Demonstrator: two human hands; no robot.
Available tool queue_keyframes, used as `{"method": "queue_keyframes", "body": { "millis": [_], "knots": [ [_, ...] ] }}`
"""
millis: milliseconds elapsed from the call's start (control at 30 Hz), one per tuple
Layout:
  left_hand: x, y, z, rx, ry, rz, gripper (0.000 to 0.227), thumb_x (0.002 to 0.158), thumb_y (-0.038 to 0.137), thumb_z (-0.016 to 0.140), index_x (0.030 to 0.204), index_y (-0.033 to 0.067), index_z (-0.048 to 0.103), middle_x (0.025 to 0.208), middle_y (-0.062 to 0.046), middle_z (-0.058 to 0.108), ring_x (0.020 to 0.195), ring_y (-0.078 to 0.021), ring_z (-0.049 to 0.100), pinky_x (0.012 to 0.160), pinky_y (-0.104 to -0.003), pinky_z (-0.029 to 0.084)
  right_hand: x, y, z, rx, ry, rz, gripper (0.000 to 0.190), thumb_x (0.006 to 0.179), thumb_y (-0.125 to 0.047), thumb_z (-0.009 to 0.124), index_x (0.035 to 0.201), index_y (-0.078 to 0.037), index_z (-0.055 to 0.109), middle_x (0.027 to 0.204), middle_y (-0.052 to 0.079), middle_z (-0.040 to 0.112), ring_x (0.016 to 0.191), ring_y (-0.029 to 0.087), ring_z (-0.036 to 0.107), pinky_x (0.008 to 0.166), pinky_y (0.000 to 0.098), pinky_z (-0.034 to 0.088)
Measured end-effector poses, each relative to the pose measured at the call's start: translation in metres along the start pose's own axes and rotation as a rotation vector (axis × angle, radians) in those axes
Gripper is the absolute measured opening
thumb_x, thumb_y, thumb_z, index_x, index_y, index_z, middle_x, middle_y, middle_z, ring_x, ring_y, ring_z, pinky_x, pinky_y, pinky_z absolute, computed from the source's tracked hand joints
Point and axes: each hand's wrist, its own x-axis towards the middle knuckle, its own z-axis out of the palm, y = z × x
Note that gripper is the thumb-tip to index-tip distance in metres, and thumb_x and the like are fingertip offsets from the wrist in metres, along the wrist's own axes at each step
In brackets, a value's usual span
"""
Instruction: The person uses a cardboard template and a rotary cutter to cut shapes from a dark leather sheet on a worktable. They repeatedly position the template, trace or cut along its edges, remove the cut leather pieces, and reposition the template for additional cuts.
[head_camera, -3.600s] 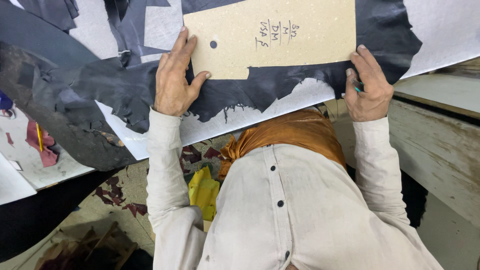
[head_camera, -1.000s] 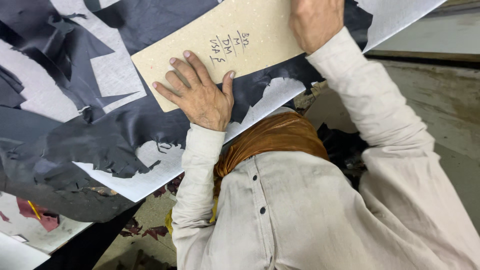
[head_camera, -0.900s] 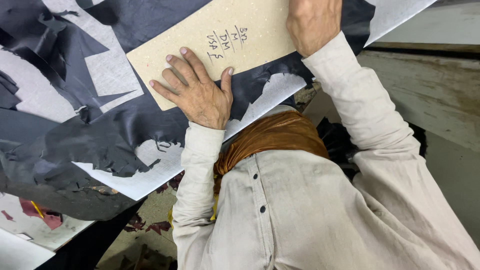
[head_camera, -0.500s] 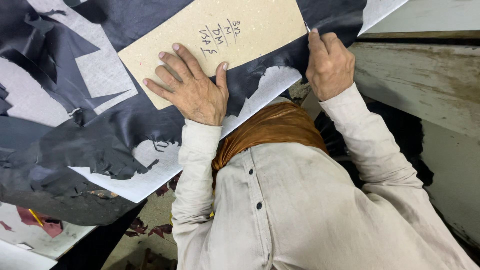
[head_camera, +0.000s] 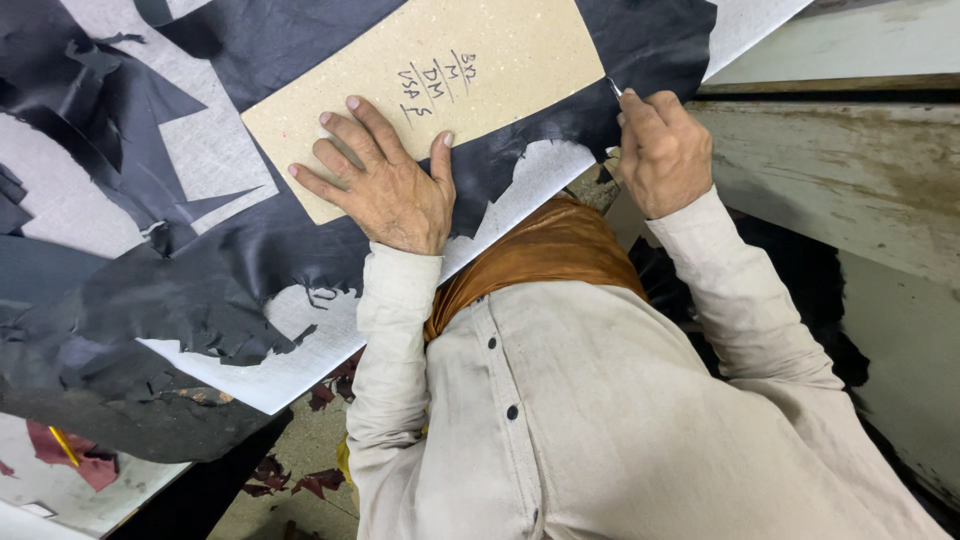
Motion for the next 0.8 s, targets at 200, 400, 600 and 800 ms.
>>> {"method": "queue_keyframes", "body": {
  "millis": [200, 400, 600, 800],
  "knots": [
    [0.003, 0.001, -0.010, -0.012, -0.024, -0.033, 0.100, 0.102, 0.076, 0.044, 0.156, -0.0064, 0.033, 0.152, -0.032, 0.033, 0.131, -0.0509, 0.037, 0.113, -0.080, 0.017, -0.004, 0.007, -0.008, 0.258, 0.064, 0.073, 0.013, 0.104, 0.008, 0.075, 0.116, 0.005, 0.072, 0.102, 0.017, 0.073, 0.087, 0.028, 0.073, 0.079, 0.0372, 0.058],
    [0.002, -0.005, -0.017, -0.028, -0.012, -0.022, 0.099, 0.098, 0.076, 0.051, 0.154, -0.0042, 0.038, 0.149, -0.029, 0.037, 0.130, -0.0488, 0.041, 0.114, -0.078, 0.023, 0.003, -0.015, -0.003, 0.337, 0.042, 0.103, 0.017, 0.107, 0.006, 0.075, 0.123, 0.002, 0.071, 0.111, 0.018, 0.073, 0.087, 0.027, 0.072, 0.078, 0.0339, 0.057],
    [-0.003, -0.006, -0.024, -0.080, 0.011, -0.050, 0.100, 0.093, 0.070, 0.065, 0.157, -0.0013, 0.037, 0.151, -0.025, 0.039, 0.131, -0.0439, 0.043, 0.118, -0.074, 0.026, 0.051, -0.055, 0.015, 0.390, -0.045, -0.192, 0.012, 0.108, 0.008, 0.072, 0.119, 0.004, 0.068, 0.111, 0.018, 0.071, 0.094, 0.029, 0.073, 0.082, 0.0345, 0.058],
    [-0.012, 0.014, -0.030, -0.017, -0.069, -0.174, 0.102, 0.088, 0.067, 0.069, 0.160, 0.0052, 0.035, 0.163, -0.022, 0.030, 0.149, -0.0439, 0.031, 0.120, -0.073, 0.024, 0.125, -0.103, 0.037, 0.393, -0.178, -0.625, 0.018, 0.104, 0.011, 0.071, 0.119, 0.002, 0.067, 0.114, 0.014, 0.070, 0.104, 0.030, 0.069, 0.090, 0.0373, 0.057]
  ]
}}
